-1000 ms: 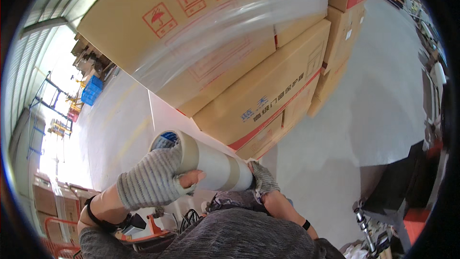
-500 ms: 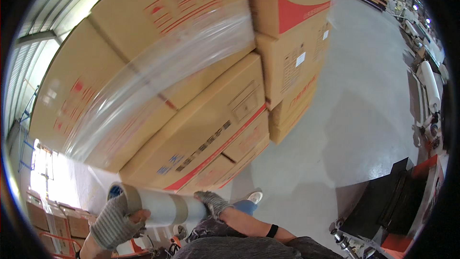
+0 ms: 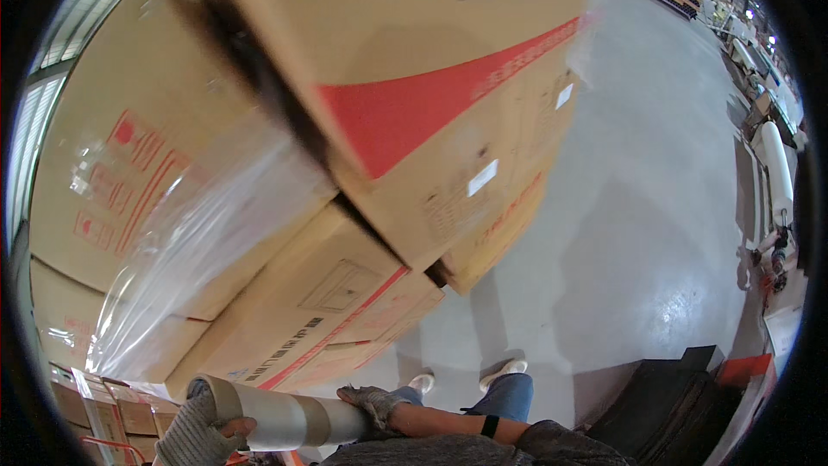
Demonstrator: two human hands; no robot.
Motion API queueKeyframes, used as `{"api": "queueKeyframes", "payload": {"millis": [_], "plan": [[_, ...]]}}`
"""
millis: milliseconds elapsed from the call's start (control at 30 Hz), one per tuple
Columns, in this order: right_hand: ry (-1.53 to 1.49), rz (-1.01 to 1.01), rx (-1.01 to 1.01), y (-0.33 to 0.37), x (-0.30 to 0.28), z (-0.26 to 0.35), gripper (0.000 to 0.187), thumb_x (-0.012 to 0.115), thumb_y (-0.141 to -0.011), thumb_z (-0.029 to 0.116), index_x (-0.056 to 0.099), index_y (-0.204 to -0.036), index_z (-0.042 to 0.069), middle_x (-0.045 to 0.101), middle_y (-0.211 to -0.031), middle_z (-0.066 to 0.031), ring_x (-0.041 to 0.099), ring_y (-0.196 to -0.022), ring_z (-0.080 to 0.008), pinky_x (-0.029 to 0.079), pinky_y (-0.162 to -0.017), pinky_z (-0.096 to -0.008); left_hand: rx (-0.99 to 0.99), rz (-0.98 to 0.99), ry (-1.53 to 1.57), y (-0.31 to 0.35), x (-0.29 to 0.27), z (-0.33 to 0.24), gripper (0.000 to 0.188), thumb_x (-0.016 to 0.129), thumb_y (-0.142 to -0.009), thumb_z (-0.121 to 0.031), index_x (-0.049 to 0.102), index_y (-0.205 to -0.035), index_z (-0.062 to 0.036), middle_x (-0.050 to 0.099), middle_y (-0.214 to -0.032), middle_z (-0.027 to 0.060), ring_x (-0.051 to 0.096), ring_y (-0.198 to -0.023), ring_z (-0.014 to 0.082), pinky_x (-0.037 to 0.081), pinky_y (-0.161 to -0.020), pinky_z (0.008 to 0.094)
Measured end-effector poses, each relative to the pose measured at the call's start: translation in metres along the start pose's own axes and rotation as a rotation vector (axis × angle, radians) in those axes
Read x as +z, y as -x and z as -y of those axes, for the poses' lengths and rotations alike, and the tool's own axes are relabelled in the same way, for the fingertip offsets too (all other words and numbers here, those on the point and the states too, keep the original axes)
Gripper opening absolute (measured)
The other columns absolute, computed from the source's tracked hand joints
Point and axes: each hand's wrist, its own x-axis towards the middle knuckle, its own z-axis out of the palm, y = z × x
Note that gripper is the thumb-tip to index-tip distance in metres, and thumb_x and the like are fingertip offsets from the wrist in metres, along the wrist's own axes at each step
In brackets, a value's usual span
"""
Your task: The recorder wraps stacks of cardboard boxes on a pallet with clear plastic wrap and then maneuvers a powered pallet jack.
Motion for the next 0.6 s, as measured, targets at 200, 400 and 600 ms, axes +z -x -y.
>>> {"api": "queueKeyframes", "payload": {"millis": [200, 400, 600], "plan": [[-0.029, 0.041, -0.021, 0.104, -0.087, 0.045, 0.072, 0.055, -0.079, 0.054, 0.043, -0.128, 0.002, 0.037, -0.137, -0.0127, 0.033, -0.126, -0.0202, 0.023, -0.104, -0.0292, -0.004, -0.042, 0.001, 0.015, 0.072, -0.127, 0.041, 0.072, -0.070, -0.016, 0.052, -0.101, 0.0019, 0.059, -0.082, 0.0088, 0.058, -0.075, 0.0170, 0.049, -0.063, 0.0312], [0.436, -0.034, 0.067, 0.180, -0.164, 0.094, 0.070, 0.061, -0.076, 0.052, 0.050, -0.119, -0.003, 0.048, -0.126, -0.0163, 0.046, -0.113, -0.0233, 0.033, -0.096, -0.0311, -0.043, -0.127, -0.007, 0.018, 0.126, -0.225, 0.041, 0.070, -0.070, -0.018, 0.052, -0.101, 0.0023, 0.059, -0.082, 0.0084, 0.057, -0.074, 0.0161, 0.048, -0.062, 0.0305], [0.114, 0.029, 0.037, 0.221, -0.255, 0.132, 0.065, 0.067, -0.076, 0.043, 0.051, -0.118, -0.003, 0.054, -0.118, -0.0136, 0.051, -0.104, -0.0216, 0.037, -0.091, -0.0311, -0.117, -0.179, 0.007, -0.010, 0.187, -0.345, 0.040, 0.069, -0.070, -0.019, 0.053, -0.101, 0.0027, 0.059, -0.081, 0.0080, 0.057, -0.073, 0.0151, 0.047, -0.061, 0.0298]]}}
